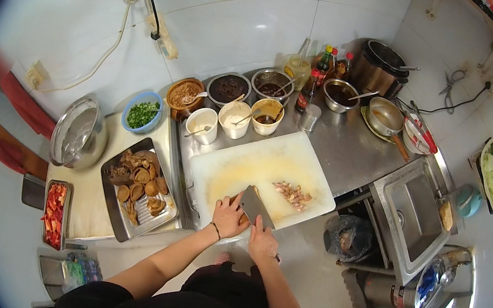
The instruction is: The person slices cooked meat into thin strips on a white cutting board using a cleaver. They briefly lift a pot lid to check boiling water, then resume slicing the meat into uniform pieces.
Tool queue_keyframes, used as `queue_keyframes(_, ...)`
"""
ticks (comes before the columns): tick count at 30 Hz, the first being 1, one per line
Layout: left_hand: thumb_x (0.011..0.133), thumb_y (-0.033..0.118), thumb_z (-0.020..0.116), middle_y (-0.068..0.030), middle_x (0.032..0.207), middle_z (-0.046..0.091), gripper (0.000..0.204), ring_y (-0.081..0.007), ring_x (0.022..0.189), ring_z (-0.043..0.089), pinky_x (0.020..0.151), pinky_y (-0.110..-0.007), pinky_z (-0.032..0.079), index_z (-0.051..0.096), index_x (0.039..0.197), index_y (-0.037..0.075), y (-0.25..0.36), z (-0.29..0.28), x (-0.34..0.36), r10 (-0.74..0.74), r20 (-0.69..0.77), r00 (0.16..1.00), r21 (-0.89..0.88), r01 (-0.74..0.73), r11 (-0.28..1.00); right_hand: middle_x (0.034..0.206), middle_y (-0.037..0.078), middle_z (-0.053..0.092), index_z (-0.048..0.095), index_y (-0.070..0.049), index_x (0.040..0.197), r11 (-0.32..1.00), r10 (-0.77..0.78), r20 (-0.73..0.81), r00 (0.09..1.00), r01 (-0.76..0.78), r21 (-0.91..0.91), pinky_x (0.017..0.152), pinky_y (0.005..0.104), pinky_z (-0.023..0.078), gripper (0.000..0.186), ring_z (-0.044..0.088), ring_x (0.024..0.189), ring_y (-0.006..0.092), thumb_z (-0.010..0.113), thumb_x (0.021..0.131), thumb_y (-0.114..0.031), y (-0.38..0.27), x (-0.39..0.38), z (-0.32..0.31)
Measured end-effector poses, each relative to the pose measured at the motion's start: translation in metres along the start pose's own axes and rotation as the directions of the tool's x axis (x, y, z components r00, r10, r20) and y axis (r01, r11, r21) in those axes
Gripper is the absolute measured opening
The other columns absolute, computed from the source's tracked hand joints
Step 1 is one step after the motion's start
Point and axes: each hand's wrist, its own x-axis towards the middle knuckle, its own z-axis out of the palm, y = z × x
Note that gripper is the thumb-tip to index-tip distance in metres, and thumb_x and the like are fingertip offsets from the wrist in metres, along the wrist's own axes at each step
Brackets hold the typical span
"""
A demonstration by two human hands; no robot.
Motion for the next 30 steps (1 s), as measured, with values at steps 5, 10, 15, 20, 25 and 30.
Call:
queue_keyframes(5,0.067,0.036,0.058,-0.0124,0.133,0.037,0.037,-0.0302,0.103,0.039,0.082,-0.043,0.032,0.062,0.095,0.013,-0.007,0.003,0.003,0.064,-0.060,0.996,-0.058,-0.067,0.996,0.094,0.021,0.055,0.030,-0.015,0.134,0.996,0.073,0.072,0.995,-0.069,-0.051,0.068,0.0441,0.049,0.046,0.061,0.078,0.0356,0.032,0.093,-0.037,-0.014,0.001,-0.001)
queue_keyframes(10,0.068,0.036,0.058,-0.0134,0.133,0.035,0.040,-0.0320,0.107,0.036,0.082,-0.043,0.032,0.061,0.099,0.012,-0.011,0.004,0.003,0.065,0.026,0.998,-0.109,-0.062,0.992,0.093,0.024,0.056,0.033,-0.014,0.132,0.991,0.126,0.046,0.991,-0.124,-0.039,0.069,0.0465,0.048,0.045,0.060,0.078,0.0389,0.035,0.092,-0.036,-0.021,0.002,0.005)
queue_keyframes(15,0.069,0.036,0.057,-0.0136,0.132,0.036,0.037,-0.0326,0.107,0.035,0.082,-0.042,0.032,0.062,0.096,0.011,-0.014,0.003,0.003,0.081,0.054,0.995,-0.137,-0.073,0.988,0.093,0.025,0.056,0.033,-0.014,0.131,0.987,0.163,0.068,0.984,-0.161,-0.027,0.071,0.0474,0.047,0.045,0.059,0.081,0.0405,0.036,0.092,-0.036,-0.026,0.001,0.006)
queue_keyframes(20,0.069,0.037,0.058,-0.0136,0.123,0.042,0.035,-0.0330,0.107,0.035,0.081,-0.044,0.032,0.062,0.093,0.011,-0.017,0.009,0.002,0.093,0.025,0.995,-0.168,-0.088,0.982,0.092,0.026,0.056,0.031,-0.013,0.132,0.983,0.176,0.090,0.980,-0.171,-0.062,0.071,0.0476,0.047,0.046,0.059,0.081,0.0408,0.035,0.092,-0.035,-0.034,0.006,0.000)
queue_keyframes(25,0.070,0.037,0.058,-0.0125,0.119,0.044,0.035,-0.0325,0.104,0.037,0.079,-0.045,0.032,0.061,0.093,0.011,-0.017,0.015,0.000,0.088,-0.086,0.992,-0.169,-0.101,0.980,0.091,0.026,0.057,0.031,-0.012,0.132,0.992,0.117,0.056,0.992,-0.114,-0.049,0.071,0.0484,0.046,0.046,0.058,0.082,0.0417,0.035,0.092,-0.036,-0.029,0.022,-0.002)
queue_keyframes(30,0.068,0.038,0.060,-0.0109,0.123,0.043,0.039,-0.0311,0.103,0.039,0.079,-0.044,0.032,0.061,0.099,0.014,-0.014,0.010,0.007,0.082,-0.022,0.996,-0.151,-0.084,0.985,0.094,0.025,0.057,0.031,-0.012,0.132,0.995,0.077,0.032,0.997,-0.075,-0.062,0.072,0.0481,0.047,0.047,0.058,0.082,0.0412,0.035,0.092,-0.036,-0.012,0.030,0.003)
